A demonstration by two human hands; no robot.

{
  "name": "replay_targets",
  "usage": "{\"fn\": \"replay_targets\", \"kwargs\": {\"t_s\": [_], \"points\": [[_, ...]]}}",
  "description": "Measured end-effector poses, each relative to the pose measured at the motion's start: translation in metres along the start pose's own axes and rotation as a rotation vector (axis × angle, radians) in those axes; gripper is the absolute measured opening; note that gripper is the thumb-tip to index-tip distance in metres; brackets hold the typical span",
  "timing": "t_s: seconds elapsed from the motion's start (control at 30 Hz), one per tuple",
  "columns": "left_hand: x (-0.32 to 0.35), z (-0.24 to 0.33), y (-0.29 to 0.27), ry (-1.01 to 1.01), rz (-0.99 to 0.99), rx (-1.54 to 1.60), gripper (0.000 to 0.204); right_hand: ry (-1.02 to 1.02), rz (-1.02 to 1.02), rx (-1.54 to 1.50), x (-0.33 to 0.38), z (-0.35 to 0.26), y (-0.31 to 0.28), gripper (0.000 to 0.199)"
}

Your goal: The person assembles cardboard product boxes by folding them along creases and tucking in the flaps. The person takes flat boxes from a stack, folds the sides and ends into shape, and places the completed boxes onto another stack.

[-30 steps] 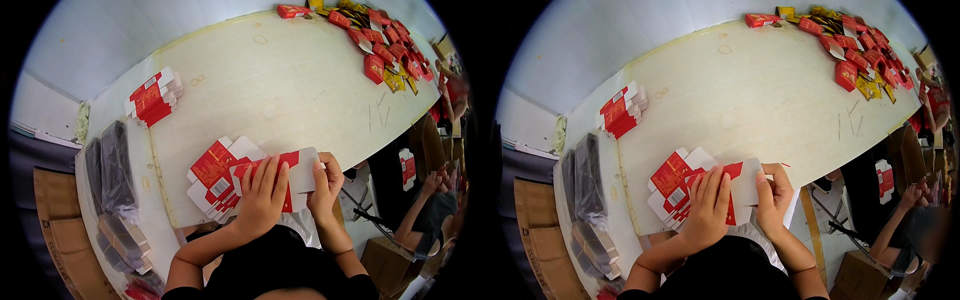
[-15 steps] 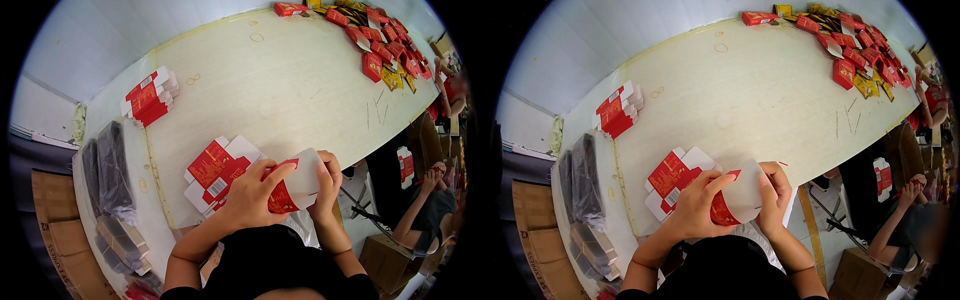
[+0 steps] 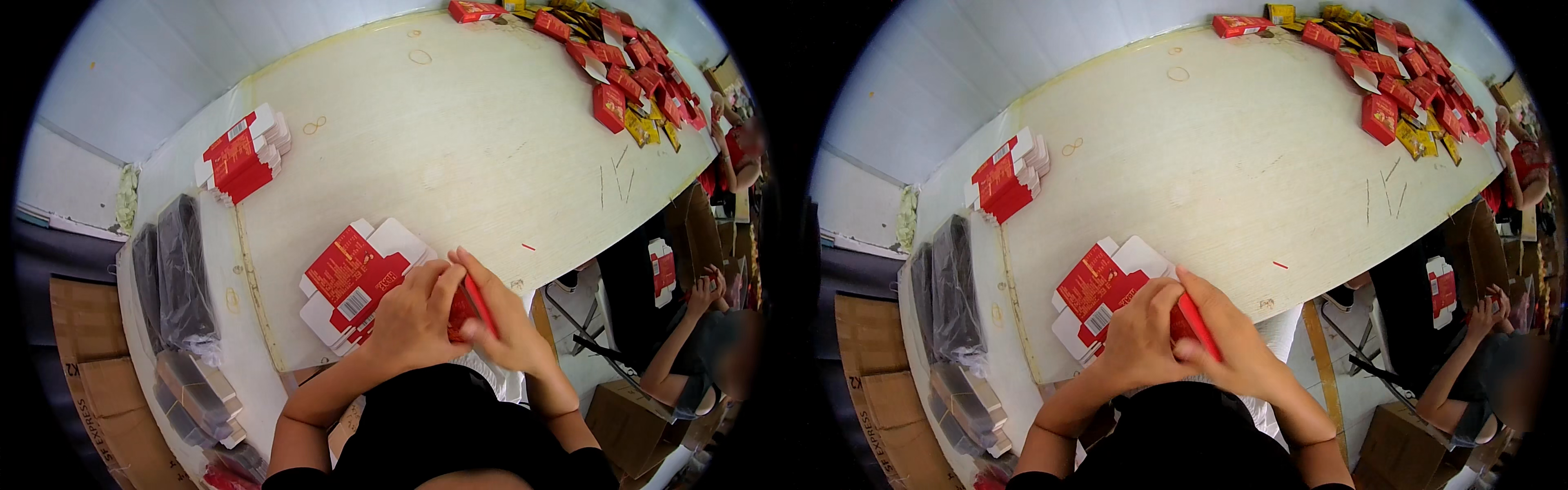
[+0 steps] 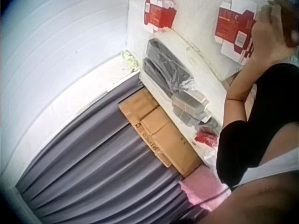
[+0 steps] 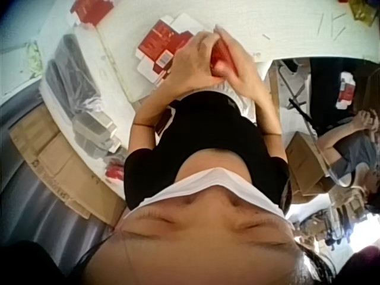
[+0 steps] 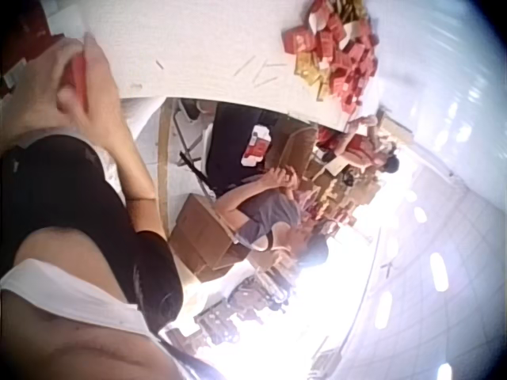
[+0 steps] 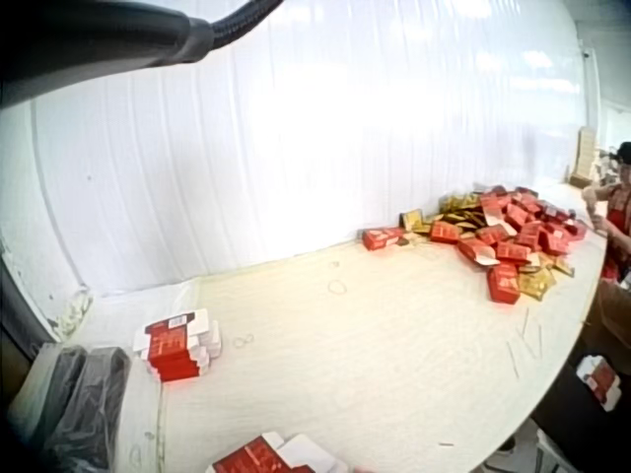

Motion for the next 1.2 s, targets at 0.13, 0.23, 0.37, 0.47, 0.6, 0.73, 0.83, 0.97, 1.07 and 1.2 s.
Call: {"fn": "replay_targets", "kwargs": {"t_s": [0.13, 0.23, 0.37, 0.47, 0.6, 0.73, 0.83, 0.97, 1.07, 1.2], "points": [[-0.003, -0.001, 0.005, -0.043, -0.062, -0.025, 0.085, -0.088, -0.115, -0.004, 0.002, -0.006, 0.008, 0.066], [-0.004, 0.0, 0.007, -0.053, -0.082, -0.037, 0.086, 0.041, -0.13, -0.078, 0.004, 0.002, 0.009, 0.065], [-0.005, 0.004, 0.003, -0.034, -0.09, -0.031, 0.085, 0.094, -0.1, -0.14, 0.008, 0.004, 0.006, 0.063], [-0.004, 0.004, 0.004, -0.031, -0.107, -0.031, 0.083, 0.189, -0.068, -0.242, 0.014, 0.016, 0.006, 0.061], [-0.003, 0.004, 0.006, -0.024, -0.114, -0.038, 0.082, 0.188, -0.06, -0.247, 0.013, 0.015, 0.006, 0.06], [-0.001, 0.004, 0.008, -0.002, -0.114, -0.055, 0.08, 0.107, -0.116, -0.158, 0.012, 0.008, 0.008, 0.061], [0.002, 0.004, 0.013, -0.001, -0.112, -0.081, 0.079, 0.037, -0.126, -0.035, 0.012, 0.003, 0.011, 0.064], [0.002, 0.003, 0.02, -0.023, -0.124, -0.087, 0.077, -0.012, -0.051, 0.066, 0.012, 0.002, 0.011, 0.069], [0.006, -0.001, 0.024, -0.023, -0.107, -0.106, 0.076, 0.018, -0.13, 0.133, 0.014, 0.01, 0.016, 0.069], [0.008, -0.001, 0.026, -0.022, -0.119, -0.13, 0.076, 0.019, -0.222, 0.194, 0.014, 0.011, 0.017, 0.067]]}}
Point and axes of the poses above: each hand's wrist, its own x-axis away from the middle knuckle, its own y-axis out of the palm, z = x × y, the point moved 10 cm from there along -x, towards the middle knuckle, and after that the axes turned 8 degrees about -y, right-handed, at the moved point
